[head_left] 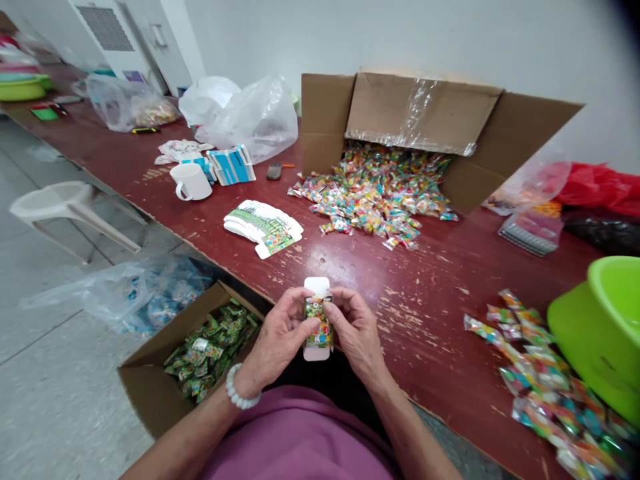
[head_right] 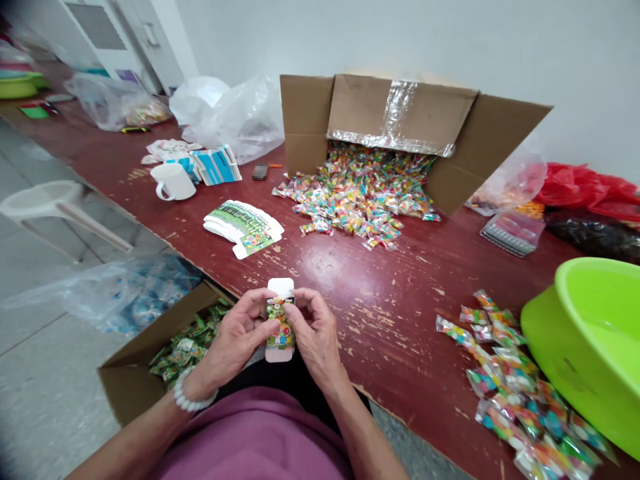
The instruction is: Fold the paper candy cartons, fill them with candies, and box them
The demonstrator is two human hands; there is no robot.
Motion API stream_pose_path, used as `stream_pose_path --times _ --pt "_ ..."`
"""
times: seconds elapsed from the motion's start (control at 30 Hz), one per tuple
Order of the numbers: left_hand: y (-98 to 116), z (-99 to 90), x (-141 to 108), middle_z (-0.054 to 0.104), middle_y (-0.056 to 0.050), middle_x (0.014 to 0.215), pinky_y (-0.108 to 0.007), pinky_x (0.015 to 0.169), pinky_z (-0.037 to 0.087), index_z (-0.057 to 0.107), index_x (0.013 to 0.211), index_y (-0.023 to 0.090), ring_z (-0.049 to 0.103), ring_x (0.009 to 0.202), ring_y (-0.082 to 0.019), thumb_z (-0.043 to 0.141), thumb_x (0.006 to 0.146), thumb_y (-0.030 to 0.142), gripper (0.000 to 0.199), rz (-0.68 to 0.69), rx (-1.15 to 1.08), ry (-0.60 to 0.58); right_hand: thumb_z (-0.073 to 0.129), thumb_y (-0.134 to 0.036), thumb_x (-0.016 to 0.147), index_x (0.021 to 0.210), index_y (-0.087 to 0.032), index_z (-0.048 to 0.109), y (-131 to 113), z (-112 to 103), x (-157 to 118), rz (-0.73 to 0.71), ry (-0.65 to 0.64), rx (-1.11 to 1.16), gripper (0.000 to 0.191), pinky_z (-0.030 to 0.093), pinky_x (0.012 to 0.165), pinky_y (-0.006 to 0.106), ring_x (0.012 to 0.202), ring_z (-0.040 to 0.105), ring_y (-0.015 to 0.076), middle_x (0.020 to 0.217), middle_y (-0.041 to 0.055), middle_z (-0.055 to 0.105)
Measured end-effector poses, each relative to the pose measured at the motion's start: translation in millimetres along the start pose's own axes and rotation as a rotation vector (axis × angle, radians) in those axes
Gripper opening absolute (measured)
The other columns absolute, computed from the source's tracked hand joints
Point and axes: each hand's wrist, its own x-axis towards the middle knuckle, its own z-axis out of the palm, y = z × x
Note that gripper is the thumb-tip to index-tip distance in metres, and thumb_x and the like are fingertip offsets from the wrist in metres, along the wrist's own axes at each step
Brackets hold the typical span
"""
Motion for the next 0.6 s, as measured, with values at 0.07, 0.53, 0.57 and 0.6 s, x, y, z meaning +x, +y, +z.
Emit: stream_pose_path --times 0.07,0.53,0.57,0.6 --pt "1 -1.4 0 0.070 -0.003 0.095 -0.024 0.071 0.052 0.057 0.116 0.021 0.064 0.080 -0.014 0.071 0.085 0.031 0.036 -0.054 -0.014 -0.018 0.071 -0.039 0.085 0.090 -0.020 0.066 -3 -5 4 -0.002 -0.015 -0.053 0.020 0.047 0.067 0.026 0.070 0.059 0.0134 0.081 0.0000 0.068" --pt "5 -1.3 -3 0.063 0.007 0.070 -0.021 0.059 0.050 0.043 0.119 0.025 0.061 0.061 -0.012 0.080 0.077 0.035 0.057 -0.101 -0.002 0.088 0.074 -0.034 0.084 0.082 -0.020 0.070 -16 -23 12 0.000 -0.175 -0.123 0.015 0.047 0.068 0.027 0.071 0.061 0.0148 0.078 0.0011 0.069" --pt "7 -0.6 -3 0.064 0.005 0.075 -0.022 0.061 0.052 0.043 0.120 0.024 0.064 0.065 -0.013 0.079 0.078 0.037 0.056 -0.150 -0.058 0.049 0.074 -0.034 0.084 0.082 -0.020 0.070 -15 -23 11 -0.020 -0.153 -0.118 0.014 0.047 0.067 0.027 0.069 0.061 0.0145 0.077 0.0006 0.069" --pt "8 0.1 -3 0.067 0.002 0.082 -0.024 0.063 0.054 0.045 0.120 0.024 0.066 0.069 -0.014 0.076 0.081 0.040 0.053 -0.214 -0.121 -0.012 0.073 -0.035 0.085 0.082 -0.021 0.069 -15 -22 9 -0.024 -0.139 -0.106 0.014 0.047 0.064 0.027 0.065 0.060 0.0136 0.077 0.0001 0.068"
